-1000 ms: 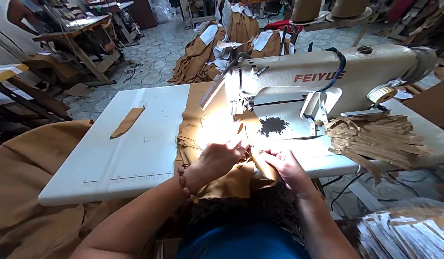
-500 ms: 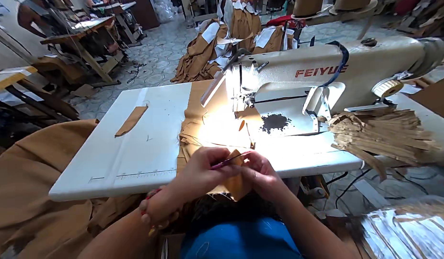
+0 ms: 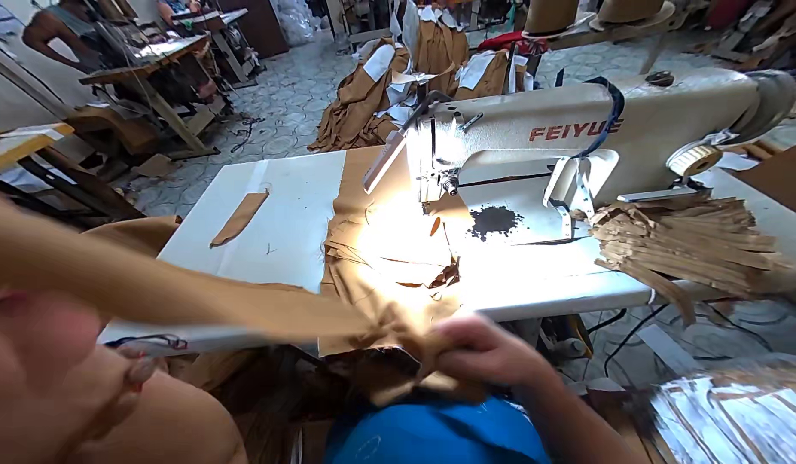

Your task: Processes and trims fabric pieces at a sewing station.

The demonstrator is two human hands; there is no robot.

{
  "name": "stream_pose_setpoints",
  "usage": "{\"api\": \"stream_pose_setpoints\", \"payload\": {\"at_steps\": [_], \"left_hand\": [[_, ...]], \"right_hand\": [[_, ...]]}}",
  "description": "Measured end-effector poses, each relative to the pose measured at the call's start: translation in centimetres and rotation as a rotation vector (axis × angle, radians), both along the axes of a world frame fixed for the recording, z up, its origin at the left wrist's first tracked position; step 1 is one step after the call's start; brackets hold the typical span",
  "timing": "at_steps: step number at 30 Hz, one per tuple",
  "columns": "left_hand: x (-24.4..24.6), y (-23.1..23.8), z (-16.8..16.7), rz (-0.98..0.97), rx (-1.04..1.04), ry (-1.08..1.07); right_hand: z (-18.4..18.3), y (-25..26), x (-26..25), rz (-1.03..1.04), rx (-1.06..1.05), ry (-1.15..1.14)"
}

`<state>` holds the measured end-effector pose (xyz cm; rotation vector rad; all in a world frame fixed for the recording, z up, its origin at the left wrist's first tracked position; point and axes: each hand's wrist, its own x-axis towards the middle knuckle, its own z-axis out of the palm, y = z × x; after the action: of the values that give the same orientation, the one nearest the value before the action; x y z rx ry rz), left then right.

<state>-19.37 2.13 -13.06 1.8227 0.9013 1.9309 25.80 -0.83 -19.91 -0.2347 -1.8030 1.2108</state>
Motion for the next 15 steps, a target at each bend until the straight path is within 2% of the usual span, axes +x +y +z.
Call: {"api": "stream_pose_setpoints", "payload": {"at_steps": [1, 2, 4, 6, 10, 13, 15], "left_hand": [[6.1, 0.6, 3.4, 0.106, -0.069, -0.096], [9.9, 1.0, 5.4, 0.157, -0.147, -0.055], [13.5, 3.3, 6.3, 0.084, -0.249, 0.13], [16.1, 6.4, 4.6, 0.003, -0.33, 0.307], [18.9, 13.8, -1.3, 0.197, -0.617, 0.624], [20.8, 12.6, -3.3, 0.301, -0.679, 0.837], [22.4, 10.8, -3.2, 0.295, -0.484, 0.928]], "right_hand": [[0.9, -0.5, 2.0, -0.133, -0.089, 0.063], [1.7, -1.0, 3.8, -0.297, -0.193, 0.085], [2.7, -0.8, 6.2, -0.601, -0.37, 0.013], [2.2, 0.5, 7.2, -0.716, -0.495, -0.104], [-0.2, 3.1, 6.6, -0.774, -0.695, -0.074], [-0.7, 3.5, 6.0, -0.782, -0.794, 0.01], [-0.5, 3.6, 5.8, -0.773, -0.809, 0.059]]}}
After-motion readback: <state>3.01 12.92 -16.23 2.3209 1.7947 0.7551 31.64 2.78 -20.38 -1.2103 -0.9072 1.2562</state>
